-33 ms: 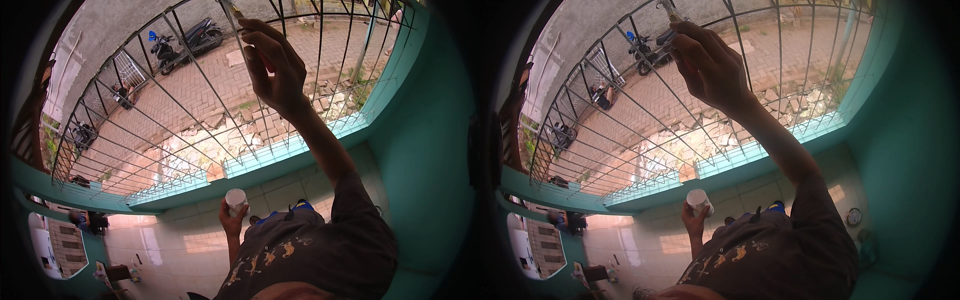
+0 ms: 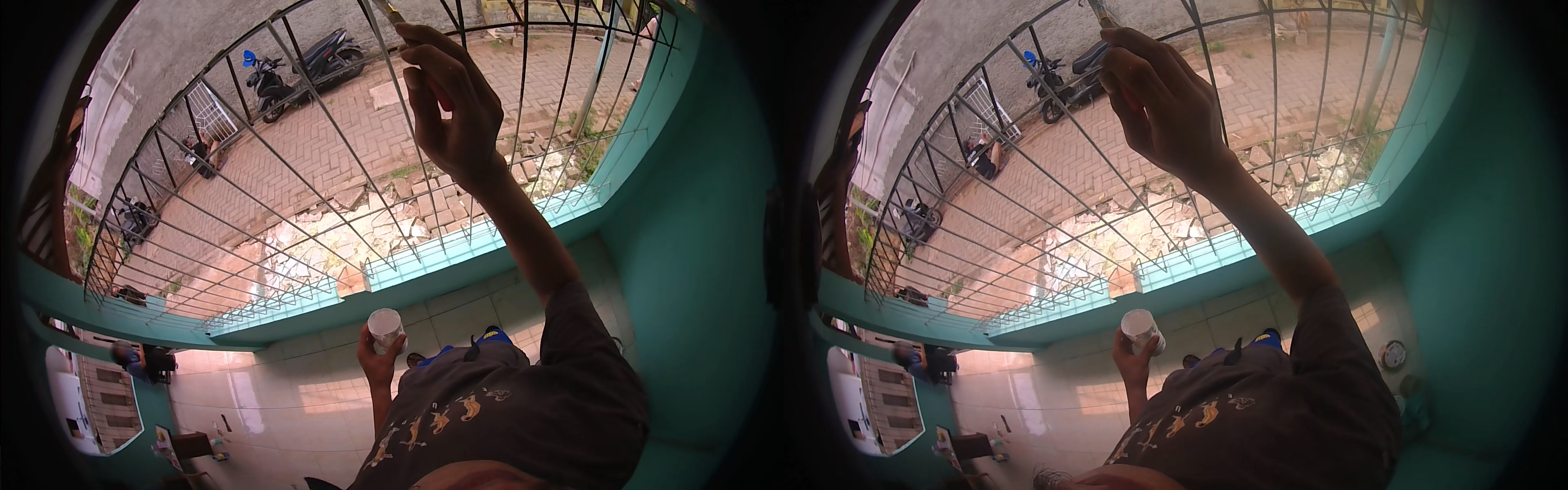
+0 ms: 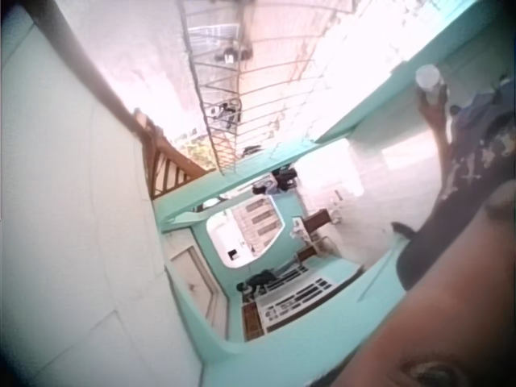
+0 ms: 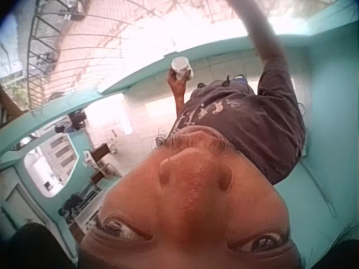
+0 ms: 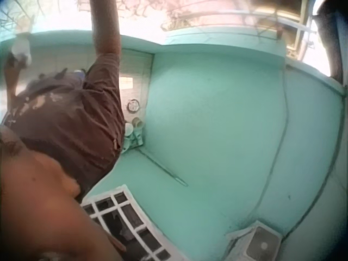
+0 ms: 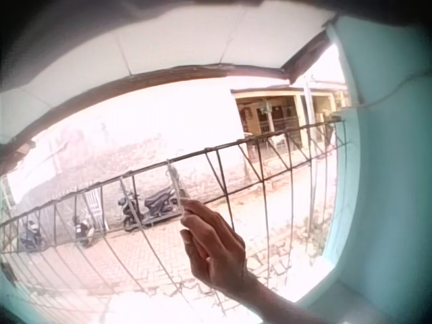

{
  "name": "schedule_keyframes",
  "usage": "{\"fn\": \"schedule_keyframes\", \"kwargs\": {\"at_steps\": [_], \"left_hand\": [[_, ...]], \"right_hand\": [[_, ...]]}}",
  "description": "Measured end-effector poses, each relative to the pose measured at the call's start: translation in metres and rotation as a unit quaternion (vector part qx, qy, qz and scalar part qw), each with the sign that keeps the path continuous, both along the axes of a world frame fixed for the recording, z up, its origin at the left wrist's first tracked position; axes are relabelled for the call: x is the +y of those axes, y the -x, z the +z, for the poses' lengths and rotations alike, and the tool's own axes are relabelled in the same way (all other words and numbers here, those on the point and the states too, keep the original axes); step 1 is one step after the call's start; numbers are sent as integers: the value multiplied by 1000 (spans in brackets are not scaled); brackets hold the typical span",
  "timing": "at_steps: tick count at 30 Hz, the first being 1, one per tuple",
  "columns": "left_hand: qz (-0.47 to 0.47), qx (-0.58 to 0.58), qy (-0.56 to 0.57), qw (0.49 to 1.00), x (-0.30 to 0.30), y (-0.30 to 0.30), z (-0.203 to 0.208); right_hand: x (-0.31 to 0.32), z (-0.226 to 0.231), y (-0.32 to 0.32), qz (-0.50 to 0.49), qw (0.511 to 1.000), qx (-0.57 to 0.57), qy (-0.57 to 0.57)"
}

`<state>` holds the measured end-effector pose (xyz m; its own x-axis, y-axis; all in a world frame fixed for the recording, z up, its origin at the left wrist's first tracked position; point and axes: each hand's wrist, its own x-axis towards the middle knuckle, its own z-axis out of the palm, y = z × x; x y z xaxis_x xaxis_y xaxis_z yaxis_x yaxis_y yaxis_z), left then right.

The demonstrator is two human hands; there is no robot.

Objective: The person paints a metal railing on a balcony using a paintbrush and a small container of white paint. They repeatedly dip the brush into the container and apply paint to the vertical bars of the railing.

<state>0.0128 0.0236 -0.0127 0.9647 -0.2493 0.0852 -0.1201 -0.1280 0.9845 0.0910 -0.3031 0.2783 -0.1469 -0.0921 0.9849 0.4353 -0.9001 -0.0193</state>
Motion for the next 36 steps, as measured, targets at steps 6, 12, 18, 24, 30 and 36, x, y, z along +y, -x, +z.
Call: {"fn": "schedule_keyframes", "kwargs": {"at_steps": [6,12,18,24,30,36], "left_hand": [[-5,-2,-6,1000,3,1,-3],[1,1,-2,1000,4,3,-3],[-7,-2,-9,1000,4,3,-4],[-8,4,-4,1000,1,1,-4],[-16,3,-3,1000,1,1,-6],[-9,2,-9,1000,2,0,-4]], "right_hand": [[1,6,-14,-44,997,8,65],[-1,-15,1,-13,998,4,68],[-19,4,-9,5,999,-3,36],[-22,0,-13,64,996,-10,65],[-32,13,-5,85,996,23,32],[-26,-1,-11,15,993,-5,117]]}}
